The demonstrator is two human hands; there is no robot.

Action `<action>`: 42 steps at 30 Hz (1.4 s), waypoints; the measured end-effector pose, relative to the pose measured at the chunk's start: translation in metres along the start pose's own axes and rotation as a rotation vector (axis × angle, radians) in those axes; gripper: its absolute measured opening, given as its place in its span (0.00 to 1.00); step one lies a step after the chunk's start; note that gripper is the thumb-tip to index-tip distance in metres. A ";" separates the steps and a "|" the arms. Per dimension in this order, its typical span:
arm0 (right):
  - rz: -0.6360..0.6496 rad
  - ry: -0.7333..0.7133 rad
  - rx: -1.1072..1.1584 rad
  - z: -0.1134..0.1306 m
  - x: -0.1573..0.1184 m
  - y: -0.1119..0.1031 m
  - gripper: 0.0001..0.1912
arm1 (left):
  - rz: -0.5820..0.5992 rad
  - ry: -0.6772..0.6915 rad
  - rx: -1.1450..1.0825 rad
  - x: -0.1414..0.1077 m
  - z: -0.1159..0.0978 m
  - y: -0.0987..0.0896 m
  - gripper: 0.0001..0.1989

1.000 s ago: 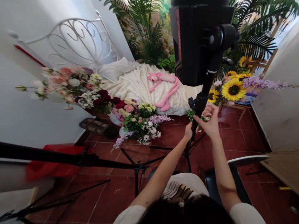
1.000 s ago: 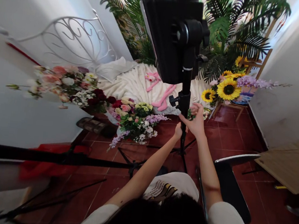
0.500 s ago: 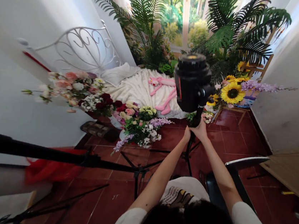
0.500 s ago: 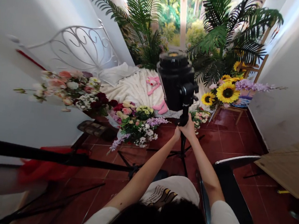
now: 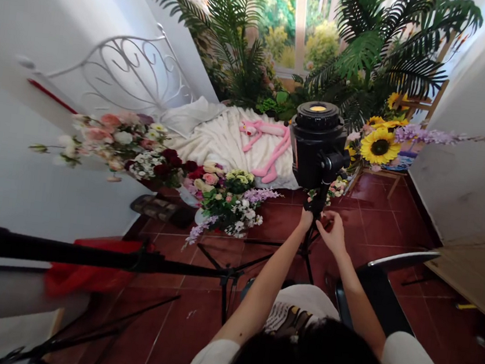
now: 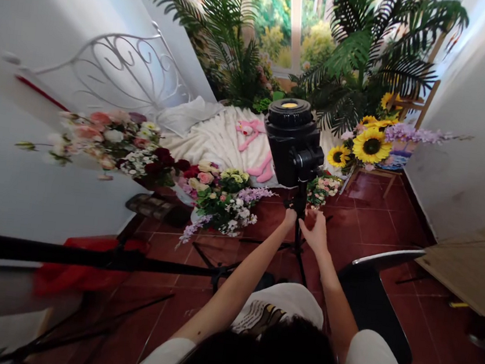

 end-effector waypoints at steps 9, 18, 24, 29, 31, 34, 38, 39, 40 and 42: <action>0.057 0.436 0.391 -0.038 -0.057 0.041 0.19 | 0.109 0.057 0.039 0.008 0.005 0.004 0.18; -0.254 0.748 1.643 -0.025 -0.066 0.102 0.16 | -0.133 0.066 0.033 0.005 -0.005 -0.010 0.10; -0.326 0.766 1.802 -0.014 -0.072 0.108 0.15 | -0.218 0.159 0.158 -0.016 -0.012 -0.023 0.10; -0.264 0.965 1.792 -0.003 -0.097 0.142 0.11 | -0.309 0.286 0.090 -0.049 -0.035 -0.106 0.16; -0.199 1.057 1.774 0.005 -0.105 0.163 0.09 | -0.533 0.373 0.069 -0.076 -0.057 -0.169 0.16; -0.003 1.136 1.720 0.027 -0.109 0.201 0.07 | -0.943 0.517 0.006 -0.139 -0.093 -0.263 0.15; 0.382 1.045 1.537 0.064 -0.099 0.257 0.07 | -1.463 0.740 -0.134 -0.243 -0.124 -0.341 0.14; 0.512 1.016 1.457 0.074 -0.097 0.274 0.07 | -1.568 0.784 -0.169 -0.266 -0.129 -0.350 0.12; 0.659 0.986 1.360 0.085 -0.097 0.291 0.08 | -1.653 0.817 -0.197 -0.285 -0.133 -0.357 0.11; 0.988 0.873 1.118 0.108 -0.096 0.326 0.09 | -1.739 0.866 -0.223 -0.311 -0.145 -0.367 0.08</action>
Point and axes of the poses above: each hand's wrist, its own x-axis towards the middle knuckle, its own y-axis out of the palm, z = x × y, the point moved 9 cm from there along x, towards the middle knuckle, and after that the axes turned 15 degrees about -y, right-handed, at the moved point
